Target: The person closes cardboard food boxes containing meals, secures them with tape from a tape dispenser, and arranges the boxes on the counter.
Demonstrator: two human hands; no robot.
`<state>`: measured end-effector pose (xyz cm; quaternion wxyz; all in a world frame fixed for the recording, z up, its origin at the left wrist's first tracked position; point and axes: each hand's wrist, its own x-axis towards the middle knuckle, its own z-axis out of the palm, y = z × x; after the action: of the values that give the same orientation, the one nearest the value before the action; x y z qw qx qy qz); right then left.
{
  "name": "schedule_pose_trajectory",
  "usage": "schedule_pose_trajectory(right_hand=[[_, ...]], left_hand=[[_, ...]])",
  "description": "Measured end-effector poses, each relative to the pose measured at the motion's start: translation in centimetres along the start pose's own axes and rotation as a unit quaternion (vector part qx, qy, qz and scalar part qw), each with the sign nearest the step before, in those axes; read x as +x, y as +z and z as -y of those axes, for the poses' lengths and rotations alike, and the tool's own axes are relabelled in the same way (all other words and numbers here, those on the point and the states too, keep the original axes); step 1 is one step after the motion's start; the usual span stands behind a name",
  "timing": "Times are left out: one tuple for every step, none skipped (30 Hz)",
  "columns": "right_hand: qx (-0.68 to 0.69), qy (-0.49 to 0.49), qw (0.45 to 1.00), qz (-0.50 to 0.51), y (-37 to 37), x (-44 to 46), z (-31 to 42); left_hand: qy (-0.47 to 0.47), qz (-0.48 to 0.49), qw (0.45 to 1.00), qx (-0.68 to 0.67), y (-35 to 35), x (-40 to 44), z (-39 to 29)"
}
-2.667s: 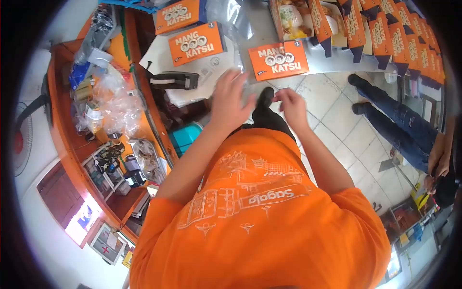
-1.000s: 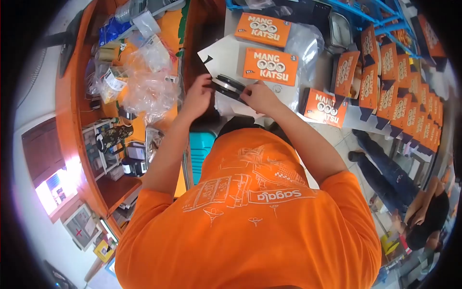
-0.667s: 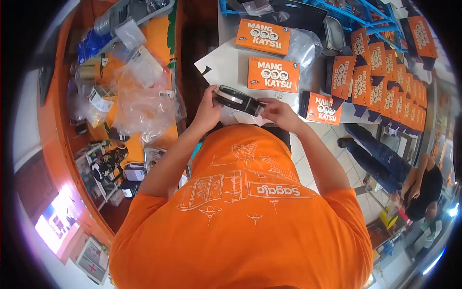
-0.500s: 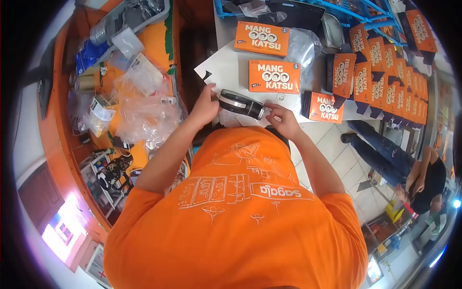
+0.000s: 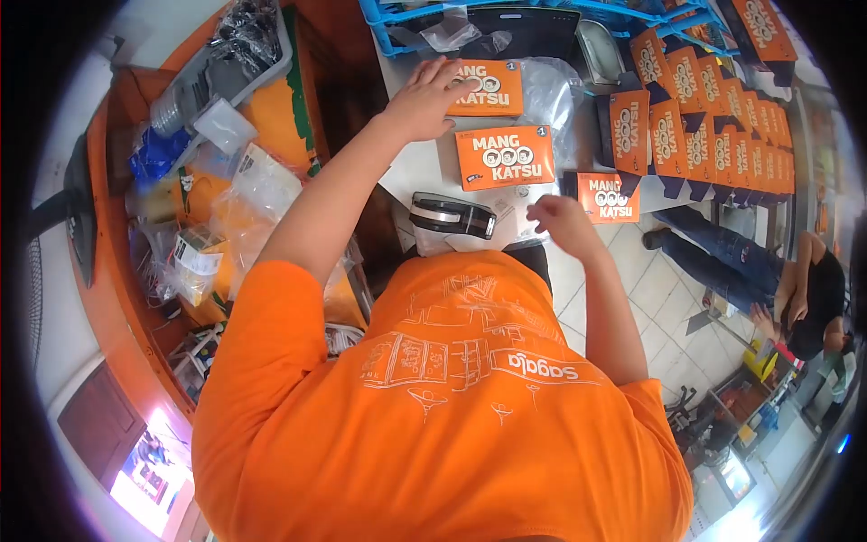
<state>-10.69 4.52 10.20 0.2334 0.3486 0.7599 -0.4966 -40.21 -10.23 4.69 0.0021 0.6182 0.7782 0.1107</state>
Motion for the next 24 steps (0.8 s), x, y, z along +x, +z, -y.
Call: schedule_pose_trajectory(right_hand=[[0.036,-0.021,0.999,-0.028,-0.9,-0.2,1.1],[0.072,-0.042,0.995,-0.056,-1.6,-0.3,2.4],[0.103,-0.036,0.992,-0.064,-2.1,-0.2,3.8],[0.099,-0.035,0.992,-0.065,-2.2,0.5,4.5],[0.162,-0.037,0.984,-0.063,-2.4,1.4,5.2],[0.223,-0.040,0.972,-0.059,-2.5,2.5,5.9],[0.240,-0.074,0.966,-0.053,-2.0,3.9,6.3],[0.236,-0.074,0.967,-0.052,-1.7,5.4,6.9],[0.226,-0.082,0.969,-0.048,-1.4,6.9,7.6],[0.217,-0.089,0.971,-0.043,-1.0,8.0,8.6],[0.214,-0.088,0.972,-0.041,-0.4,9.0,9.6],[0.212,-0.064,0.972,-0.079,0.1,9.5,10.8],[0.209,-0.040,0.970,-0.117,0.3,10.2,11.6],[0.205,-0.039,0.971,-0.116,0.2,11.5,11.2],[0.054,-0.031,0.987,-0.149,0.3,13.2,10.1],[-0.099,-0.022,0.979,-0.179,0.3,13.6,10.2],[-0.104,-0.022,0.978,-0.180,0.0,13.6,10.0],[-0.110,-0.004,0.980,-0.168,-0.2,12.7,10.6],[-0.116,0.015,0.981,-0.156,-0.4,12.0,11.0],[-0.120,0.016,0.980,-0.156,-0.7,12.1,10.6],[-0.058,-0.008,0.991,-0.121,-1.0,12.2,9.7],[0.005,-0.031,0.996,-0.085,-1.2,12.4,8.7],[0.002,-0.030,0.996,-0.084,-1.3,12.7,7.9],[-0.019,-0.079,0.991,-0.109,-1.2,12.7,7.6]], left_hand=[[-0.018,-0.011,1.000,-0.022,0.2,0.3,0.1],[-0.037,-0.022,0.998,-0.044,0.5,0.4,0.1],[-0.039,-0.026,0.998,-0.047,0.1,0.5,-0.2],[-0.065,-0.007,0.997,-0.035,-0.7,0.6,-1.0],[-0.092,0.012,0.995,-0.024,-1.1,0.8,-1.5],[-0.095,0.009,0.995,-0.026,-1.0,0.9,-1.7],[-0.099,0.015,0.995,-0.020,-0.8,0.9,-1.9],[-0.104,0.022,0.994,-0.014,-0.6,0.9,-2.0],[-0.108,0.021,0.994,-0.016,-0.7,0.9,-2.2],[-0.118,0.009,0.992,-0.037,-0.9,0.9,-2.4],[-0.127,-0.002,0.990,-0.058,-1.0,0.9,-2.5],[-0.130,-0.002,0.990,-0.061,-0.8,1.0,-2.7],[-0.135,-0.010,0.989,-0.064,-0.7,1.0,-2.8],[-0.139,-0.019,0.988,-0.066,-0.6,1.1,-2.7],[-0.140,-0.022,0.988,-0.067,-0.5,1.2,-2.6],[-0.146,-0.028,0.985,-0.085,-0.2,1.1,-2.7],[-0.152,-0.034,0.982,-0.104,0.0,1.1,-2.7],[-0.153,-0.037,0.982,-0.106,0.2,1.1,-2.5],[-0.150,-0.041,0.981,-0.117,0.4,1.0,-2.3],[-0.148,-0.045,0.980,-0.130,0.7,0.9,-2.1],[-0.149,-0.046,0.979,-0.132,0.6,1.0,-2.0],[-0.153,-0.042,0.976,-0.152,0.6,1.0,-1.9],[-0.157,-0.038,0.972,-0.170,0.4,1.1,-1.8],[-0.159,-0.039,0.971,-0.172,0.6,1.2,-1.6]])
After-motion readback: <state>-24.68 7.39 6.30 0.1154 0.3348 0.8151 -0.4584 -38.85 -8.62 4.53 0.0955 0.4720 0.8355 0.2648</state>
